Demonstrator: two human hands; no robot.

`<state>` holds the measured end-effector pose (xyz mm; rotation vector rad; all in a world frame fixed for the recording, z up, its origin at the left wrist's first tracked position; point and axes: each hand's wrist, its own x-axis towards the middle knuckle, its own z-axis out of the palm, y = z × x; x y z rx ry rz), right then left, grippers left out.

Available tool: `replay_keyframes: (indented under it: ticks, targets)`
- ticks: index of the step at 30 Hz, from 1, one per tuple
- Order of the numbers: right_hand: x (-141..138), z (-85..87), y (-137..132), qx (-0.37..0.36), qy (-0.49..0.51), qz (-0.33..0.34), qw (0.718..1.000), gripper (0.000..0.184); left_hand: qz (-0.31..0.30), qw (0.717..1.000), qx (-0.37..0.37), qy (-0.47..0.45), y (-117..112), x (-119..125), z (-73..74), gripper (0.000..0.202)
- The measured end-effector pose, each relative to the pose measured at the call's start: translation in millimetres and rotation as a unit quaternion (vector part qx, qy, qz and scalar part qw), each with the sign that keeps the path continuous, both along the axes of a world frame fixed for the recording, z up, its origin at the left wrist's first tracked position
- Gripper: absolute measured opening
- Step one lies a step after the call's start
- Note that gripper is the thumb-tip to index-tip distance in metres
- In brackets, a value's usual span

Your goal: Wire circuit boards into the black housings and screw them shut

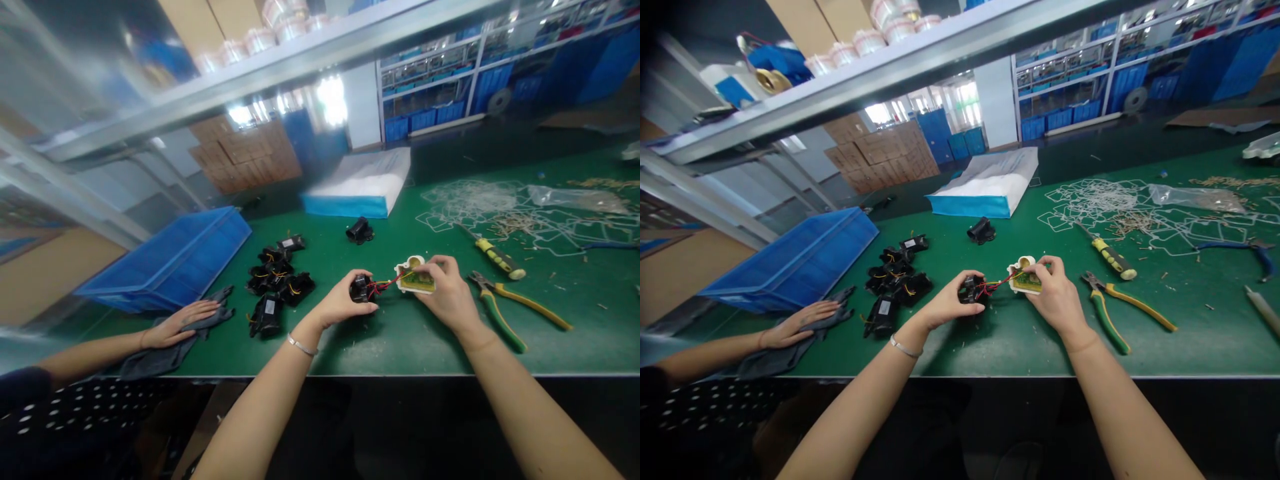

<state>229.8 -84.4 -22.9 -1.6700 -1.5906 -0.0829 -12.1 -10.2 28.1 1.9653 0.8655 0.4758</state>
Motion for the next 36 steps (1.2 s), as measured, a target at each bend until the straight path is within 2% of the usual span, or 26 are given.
replay_keyframes:
  ticks: [4, 7, 10, 15, 17, 24, 28, 31, 36]
  targets:
    - [-0.7, -0.9, 0.6, -0.023, -0.039, 0.0, 0.999, 0.034, 0.047, 0.981, 0.173, 0.069, 1.5, 4.8, -9.5, 0.066]
    - [-1.3, -0.4, -0.4, -0.033, -0.064, 0.002, 0.997, 0.032, 0.056, 0.963, 0.246, 0.098, 2.3, 7.3, -15.5, 0.061]
    - [-2.3, -0.4, -1.8, -0.029, -0.073, 0.016, 0.997, 0.031, 0.062, 0.955, 0.262, 0.126, 1.7, 7.0, -13.8, 0.057]
    - [-4.8, 2.6, -4.3, -0.004, -0.05, 0.086, 0.995, 0.028, 0.047, 0.938, 0.291, 0.181, -2.8, 2.7, 1.4, 0.063]
    - [-5.0, 4.0, -5.0, 0.01, -0.04, 0.108, 0.993, 0.03, 0.044, 0.932, 0.297, 0.201, -5.5, 2.6, 7.4, 0.059]
    - [-2.3, 1.2, -4.7, 0.033, -0.081, 0.065, 0.994, 0.017, 0.053, 0.911, 0.332, 0.24, -13.5, 16.3, 12.7, 0.019]
    - [-4.2, 4.6, -6.5, 0.046, -0.087, 0.038, 0.994, 0.022, 0.035, 0.909, 0.337, 0.244, -14.9, 22.7, 12.1, 0.021]
    - [-6.0, 6.9, -7.3, 0.051, -0.103, 0.024, 0.993, 0.025, 0.024, 0.899, 0.345, 0.268, -14.2, 25.4, 14.1, 0.016]
    - [-5.4, 5.4, -7.6, 0.038, -0.157, 0.014, 0.987, 0.011, 0.01, 0.893, 0.321, 0.315, -10.2, 32.7, 19.3, 0.017]
